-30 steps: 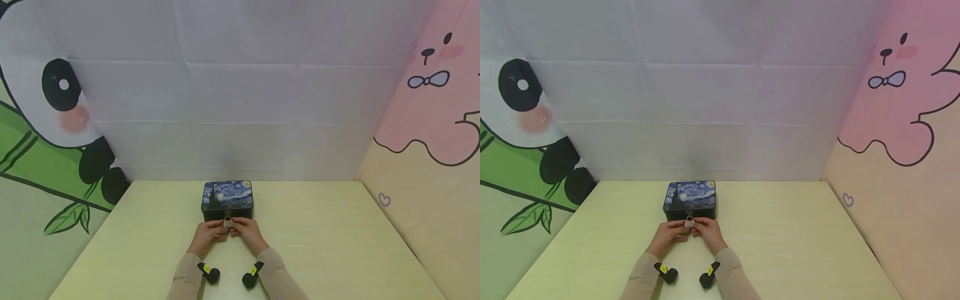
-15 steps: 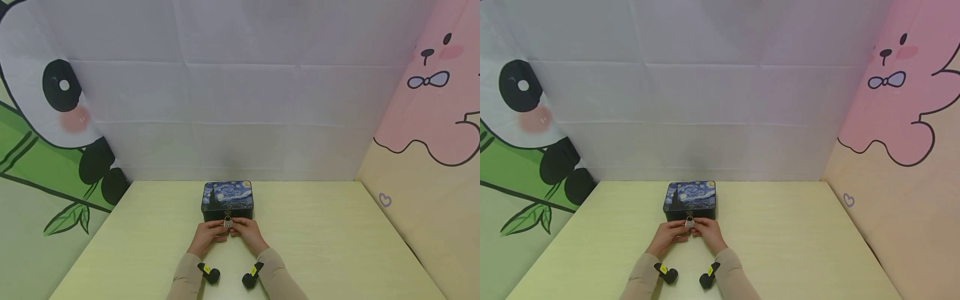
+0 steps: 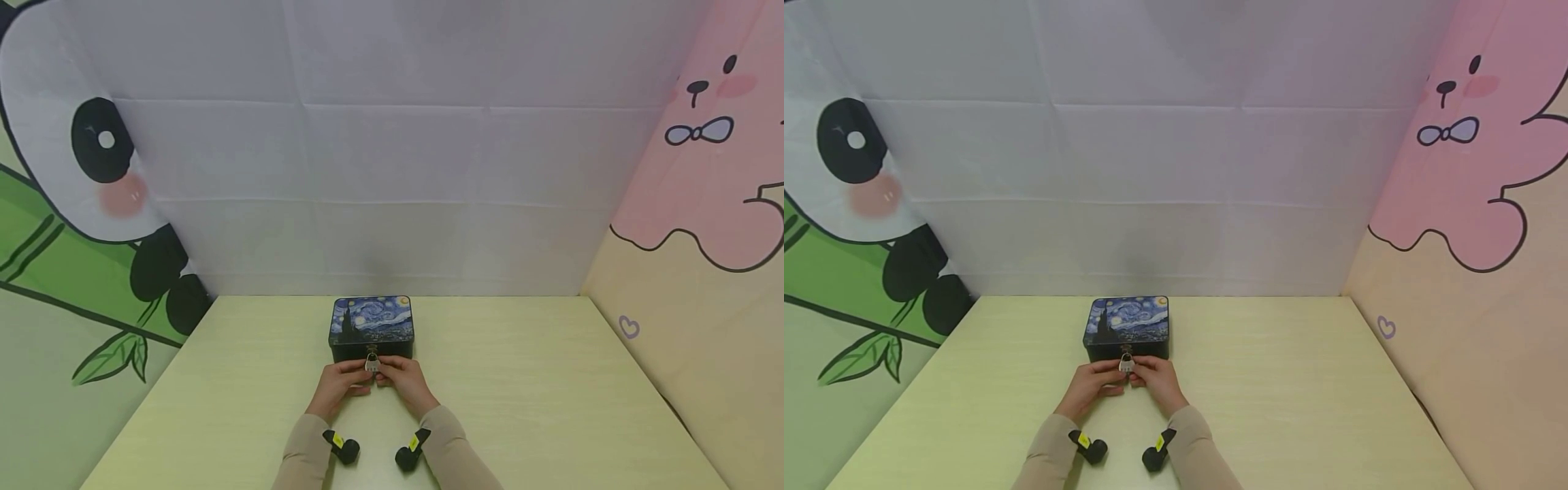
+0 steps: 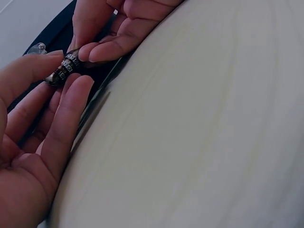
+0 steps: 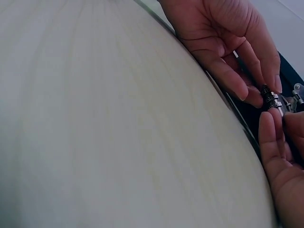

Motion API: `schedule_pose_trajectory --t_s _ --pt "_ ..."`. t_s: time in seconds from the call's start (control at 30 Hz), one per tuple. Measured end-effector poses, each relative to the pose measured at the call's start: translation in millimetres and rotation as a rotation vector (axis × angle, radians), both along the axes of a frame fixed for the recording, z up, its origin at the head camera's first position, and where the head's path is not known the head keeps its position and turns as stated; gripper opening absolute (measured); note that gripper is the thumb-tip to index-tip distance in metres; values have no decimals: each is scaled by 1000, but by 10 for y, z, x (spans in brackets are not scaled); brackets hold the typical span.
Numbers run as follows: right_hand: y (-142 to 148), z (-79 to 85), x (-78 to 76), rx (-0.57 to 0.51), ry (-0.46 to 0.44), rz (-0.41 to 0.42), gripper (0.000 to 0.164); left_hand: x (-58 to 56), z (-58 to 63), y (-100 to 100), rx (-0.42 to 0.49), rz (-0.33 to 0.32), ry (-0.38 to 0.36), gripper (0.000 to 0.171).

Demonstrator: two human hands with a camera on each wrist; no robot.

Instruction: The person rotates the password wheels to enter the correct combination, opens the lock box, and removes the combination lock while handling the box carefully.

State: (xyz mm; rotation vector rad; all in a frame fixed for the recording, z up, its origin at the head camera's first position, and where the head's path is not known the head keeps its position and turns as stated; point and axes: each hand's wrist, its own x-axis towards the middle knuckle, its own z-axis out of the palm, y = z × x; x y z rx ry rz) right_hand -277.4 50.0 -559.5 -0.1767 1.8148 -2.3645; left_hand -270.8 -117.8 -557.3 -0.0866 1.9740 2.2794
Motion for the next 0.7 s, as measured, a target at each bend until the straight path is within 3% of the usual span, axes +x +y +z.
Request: schedule_pose_trajectory --t_s 0.7 --pt "-1 31 12 17 11 1 29 -7 -7 -9 -2 -18 9 40"
